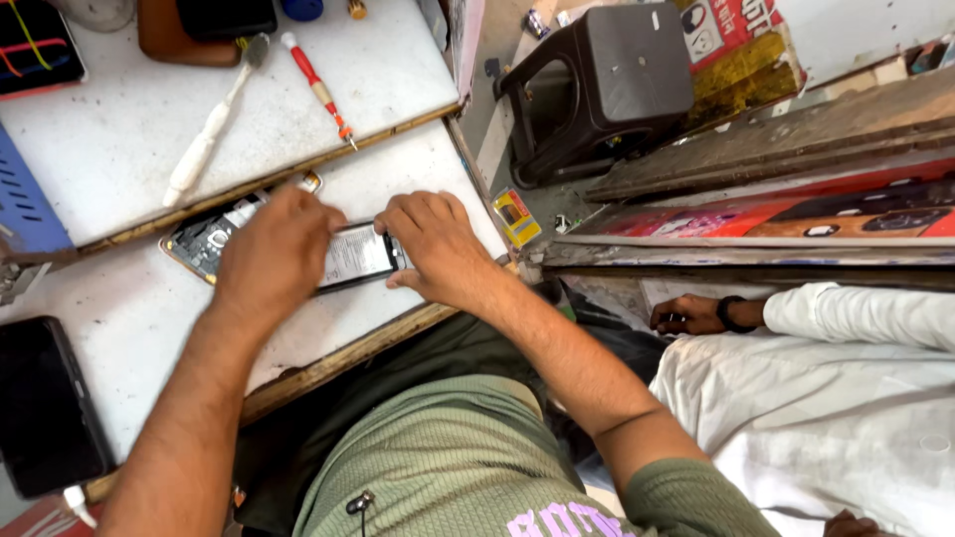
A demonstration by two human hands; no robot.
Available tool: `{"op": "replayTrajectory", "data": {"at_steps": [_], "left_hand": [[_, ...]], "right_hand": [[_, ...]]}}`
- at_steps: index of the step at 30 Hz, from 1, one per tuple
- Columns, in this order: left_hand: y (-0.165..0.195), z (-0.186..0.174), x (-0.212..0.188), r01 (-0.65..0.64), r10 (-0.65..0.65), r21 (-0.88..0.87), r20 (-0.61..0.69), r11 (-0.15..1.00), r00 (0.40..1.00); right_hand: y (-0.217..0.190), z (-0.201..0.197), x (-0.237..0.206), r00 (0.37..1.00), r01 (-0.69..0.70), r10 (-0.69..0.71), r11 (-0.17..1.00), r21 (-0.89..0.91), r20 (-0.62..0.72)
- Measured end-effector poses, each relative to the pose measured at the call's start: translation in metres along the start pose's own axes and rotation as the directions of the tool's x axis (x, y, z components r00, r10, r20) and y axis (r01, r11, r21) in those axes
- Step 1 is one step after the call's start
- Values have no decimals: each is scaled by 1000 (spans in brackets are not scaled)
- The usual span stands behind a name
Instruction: The person works at a repair bench on a disassembled smartphone. They pry at the phone frame, lift out the motherboard, disconnect and reposition small components, then hold the board and scrub it with a brush while applying liquid from a bottle to clean it.
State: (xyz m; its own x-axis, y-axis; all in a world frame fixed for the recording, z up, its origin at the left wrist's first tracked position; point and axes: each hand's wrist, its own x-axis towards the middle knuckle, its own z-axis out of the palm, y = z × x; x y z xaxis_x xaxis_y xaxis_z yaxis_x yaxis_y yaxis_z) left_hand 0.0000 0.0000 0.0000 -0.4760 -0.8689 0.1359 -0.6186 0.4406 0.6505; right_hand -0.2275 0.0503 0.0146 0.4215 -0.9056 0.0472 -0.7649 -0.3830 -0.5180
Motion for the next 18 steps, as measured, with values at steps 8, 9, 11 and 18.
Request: {"op": "replayTrajectory", "data": {"at_steps": [8, 9, 11, 18], "left_hand": [[-10, -5, 23, 498, -455, -189, 230, 846, 860], [-10, -7, 23, 485, -446, -195, 212, 853, 870], [0, -12, -2, 115, -115, -41, -3, 992, 993], [8, -24, -12, 284, -294, -181, -33, 942, 955]], "right_hand": [[-4, 3, -4, 997, 66, -63, 996, -68, 36], [-4, 2, -3, 998, 64, -62, 995, -72, 30], [-9, 2, -2, 998, 57, -56, 996, -74, 20], [-7, 7, 3, 993, 112, -115, 987, -117, -21]]}}
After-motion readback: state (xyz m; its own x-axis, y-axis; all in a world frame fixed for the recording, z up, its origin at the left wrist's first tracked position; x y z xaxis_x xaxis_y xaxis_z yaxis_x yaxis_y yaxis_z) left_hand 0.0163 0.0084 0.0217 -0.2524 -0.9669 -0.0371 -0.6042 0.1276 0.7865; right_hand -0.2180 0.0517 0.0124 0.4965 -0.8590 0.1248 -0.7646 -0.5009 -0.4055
